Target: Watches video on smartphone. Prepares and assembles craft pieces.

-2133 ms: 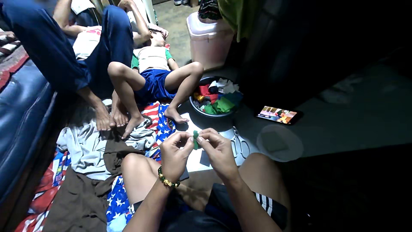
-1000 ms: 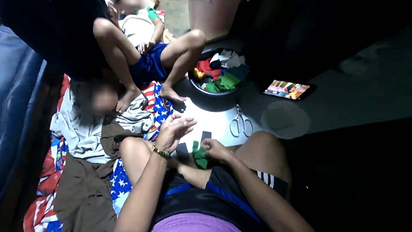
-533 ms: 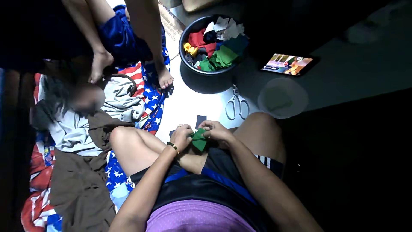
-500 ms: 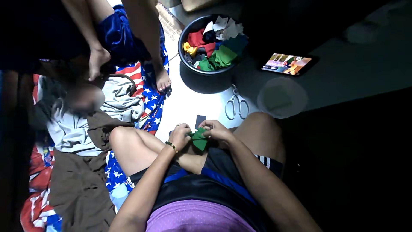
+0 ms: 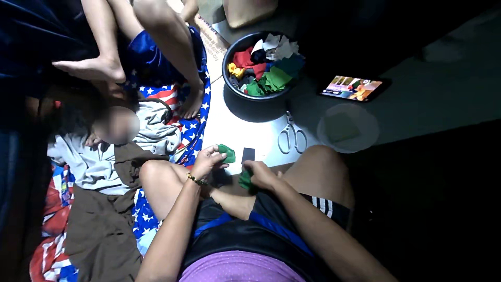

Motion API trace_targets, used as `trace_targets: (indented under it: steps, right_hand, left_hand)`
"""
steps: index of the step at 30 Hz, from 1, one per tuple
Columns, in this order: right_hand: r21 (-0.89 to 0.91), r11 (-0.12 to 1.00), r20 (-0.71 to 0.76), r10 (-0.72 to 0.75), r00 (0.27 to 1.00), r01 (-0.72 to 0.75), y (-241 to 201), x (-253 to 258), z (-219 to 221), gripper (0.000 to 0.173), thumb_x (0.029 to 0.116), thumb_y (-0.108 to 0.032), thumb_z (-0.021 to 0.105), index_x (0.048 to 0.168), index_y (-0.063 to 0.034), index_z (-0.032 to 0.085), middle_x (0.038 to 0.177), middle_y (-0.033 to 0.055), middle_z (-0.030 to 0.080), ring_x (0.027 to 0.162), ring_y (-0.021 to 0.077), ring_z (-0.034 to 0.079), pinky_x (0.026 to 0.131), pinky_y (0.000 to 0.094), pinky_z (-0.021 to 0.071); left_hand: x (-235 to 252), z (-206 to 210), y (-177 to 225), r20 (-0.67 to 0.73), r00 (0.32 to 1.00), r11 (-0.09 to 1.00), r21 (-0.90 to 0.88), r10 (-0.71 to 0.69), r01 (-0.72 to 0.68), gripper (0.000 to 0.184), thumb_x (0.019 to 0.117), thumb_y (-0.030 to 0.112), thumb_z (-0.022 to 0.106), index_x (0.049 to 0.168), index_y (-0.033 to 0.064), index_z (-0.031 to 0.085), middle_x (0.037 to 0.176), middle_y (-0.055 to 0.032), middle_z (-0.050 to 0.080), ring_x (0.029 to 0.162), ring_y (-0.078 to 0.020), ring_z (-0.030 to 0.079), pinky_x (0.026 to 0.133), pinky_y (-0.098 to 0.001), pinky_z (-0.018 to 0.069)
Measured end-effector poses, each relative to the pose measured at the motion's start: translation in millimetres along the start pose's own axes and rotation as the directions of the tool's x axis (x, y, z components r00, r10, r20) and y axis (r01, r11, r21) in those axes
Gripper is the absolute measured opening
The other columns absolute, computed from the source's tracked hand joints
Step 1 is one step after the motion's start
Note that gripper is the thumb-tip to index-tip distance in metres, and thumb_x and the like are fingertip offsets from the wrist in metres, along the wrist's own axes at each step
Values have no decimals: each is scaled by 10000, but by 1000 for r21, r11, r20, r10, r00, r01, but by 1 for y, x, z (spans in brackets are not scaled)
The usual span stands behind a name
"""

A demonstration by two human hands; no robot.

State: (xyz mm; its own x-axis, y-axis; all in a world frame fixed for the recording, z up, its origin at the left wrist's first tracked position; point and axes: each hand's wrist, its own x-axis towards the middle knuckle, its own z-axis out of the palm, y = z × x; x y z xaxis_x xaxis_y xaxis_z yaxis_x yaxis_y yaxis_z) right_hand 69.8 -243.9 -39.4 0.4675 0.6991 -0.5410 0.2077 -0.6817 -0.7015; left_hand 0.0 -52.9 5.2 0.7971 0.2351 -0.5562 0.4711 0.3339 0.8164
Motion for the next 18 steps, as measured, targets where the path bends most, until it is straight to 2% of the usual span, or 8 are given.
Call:
trace_targets:
  steps: [2, 4, 6, 8, 9, 11, 15, 18]
  right_hand:
    - [114, 990, 3, -89, 996, 88, 4, -1, 1, 345, 847, 115, 655, 1184, 40, 650, 1106, 210, 677, 1010, 311, 657, 916, 493, 523]
    - [100, 990, 3, -100, 995, 99, 5, -1, 2, 354, 848, 122, 641, 1191, 37, 645, 1111, 216, 675, 1022, 322, 657, 921, 504, 520]
    - [56, 994, -21, -90, 996, 91, 1, -3, 2, 361, 869, 108, 621, 1223, 38, 639, 1138, 238, 676, 1066, 365, 660, 951, 545, 509]
    - [140, 980, -52, -133, 990, 139, -1, -5, 3, 370, 880, 97, 627, 1245, 38, 633, 1134, 207, 681, 1035, 299, 668, 944, 467, 528]
    - [178, 973, -57, -139, 989, 147, -1, -6, 4, 382, 877, 102, 632, 1253, 35, 629, 1135, 196, 683, 1024, 271, 670, 939, 438, 536]
    - [158, 983, -45, -83, 995, 89, -1, -4, 4, 405, 871, 108, 635, 1268, 27, 621, 1123, 203, 676, 1007, 287, 666, 922, 454, 534]
    - [-144, 984, 40, 114, 993, -108, -5, -3, 3, 454, 872, 100, 630, 1313, 0, 590, 1250, 266, 634, 1193, 437, 613, 988, 608, 485]
    - [-280, 951, 61, 153, 986, -130, -11, -5, 2, 436, 886, 81, 638, 1315, 18, 597, 1328, 274, 590, 1283, 447, 554, 1027, 602, 462]
  left_hand:
    - [-3, 1, 0, 38, 999, 999, -28, 25, -24, 199, 965, -107, 587, 1160, -64, 595, 934, -99, 699, 772, -152, 707, 748, -306, 619]
    - [-4, 1, 0, 72, 995, 998, 8, 61, -62, 246, 945, -134, 592, 1183, -75, 601, 974, -116, 714, 793, -154, 717, 757, -307, 621]
    - [-3, 0, 2, 79, 992, 950, 288, 102, -120, 272, 946, -103, 627, 1217, -76, 627, 1045, -134, 705, 836, -143, 704, 782, -294, 607]
    - [-2, 1, 10, 54, 992, 696, 708, 110, -116, 318, 968, -22, 624, 1285, -22, 662, 1130, -177, 725, 971, -230, 717, 913, -394, 572]
    - [-2, 3, 13, 37, 994, 578, 811, 98, -87, 353, 967, -9, 608, 1316, -1, 658, 1133, -184, 737, 1021, -282, 723, 959, -461, 553]
    - [-2, 5, 16, 15, 996, 530, 846, 83, -57, 345, 957, -3, 627, 1302, -7, 643, 1059, -170, 744, 957, -281, 722, 916, -474, 558]
    - [-1, 5, 22, 15, 999, 617, 786, 39, -36, 264, 961, -6, 635, 1224, -25, 649, 925, -146, 697, 776, -210, 668, 789, -406, 570]
    - [0, 8, 25, -6, 1000, 569, 822, 5, 2, 157, 960, 34, 640, 1091, -29, 700, 928, -160, 708, 795, -231, 689, 812, -428, 576]
